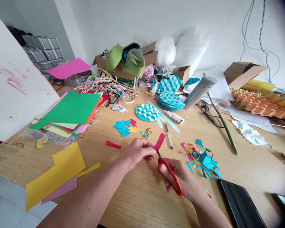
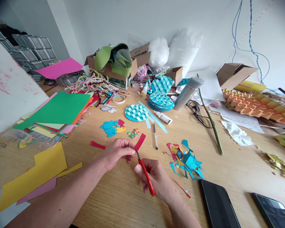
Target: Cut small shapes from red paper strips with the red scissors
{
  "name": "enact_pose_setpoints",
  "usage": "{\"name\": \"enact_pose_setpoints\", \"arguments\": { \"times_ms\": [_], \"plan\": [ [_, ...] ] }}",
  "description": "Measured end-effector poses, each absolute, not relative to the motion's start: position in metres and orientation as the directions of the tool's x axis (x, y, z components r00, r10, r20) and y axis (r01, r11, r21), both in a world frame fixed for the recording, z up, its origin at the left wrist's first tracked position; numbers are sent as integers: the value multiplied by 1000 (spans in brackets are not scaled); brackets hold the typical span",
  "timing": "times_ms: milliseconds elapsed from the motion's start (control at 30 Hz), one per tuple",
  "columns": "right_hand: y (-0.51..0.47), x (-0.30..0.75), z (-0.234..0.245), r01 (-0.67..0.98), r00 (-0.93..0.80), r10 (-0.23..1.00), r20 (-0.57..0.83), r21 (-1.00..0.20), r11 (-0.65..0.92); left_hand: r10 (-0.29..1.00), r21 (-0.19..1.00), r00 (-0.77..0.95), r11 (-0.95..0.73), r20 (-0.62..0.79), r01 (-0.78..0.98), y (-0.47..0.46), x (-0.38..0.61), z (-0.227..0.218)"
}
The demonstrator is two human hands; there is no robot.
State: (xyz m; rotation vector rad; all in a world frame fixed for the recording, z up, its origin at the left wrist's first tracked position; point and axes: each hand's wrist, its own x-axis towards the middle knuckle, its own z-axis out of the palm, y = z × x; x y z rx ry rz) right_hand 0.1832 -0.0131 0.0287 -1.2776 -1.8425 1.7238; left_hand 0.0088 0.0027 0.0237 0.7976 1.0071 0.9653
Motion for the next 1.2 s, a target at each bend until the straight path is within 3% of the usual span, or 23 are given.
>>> {"name": "enact_pose_setpoints", "arguments": {
  "times_ms": [433,1200],
  "plan": [
    [-12,182,27,373,-519,781,-346,-914,-156,892,813,255,448,-374,-371,3,8,21],
    [-12,185,26,402,-520,775,-360,-903,-150,917,867,211,391,-338,-309,3,9,22]
  ]
}}
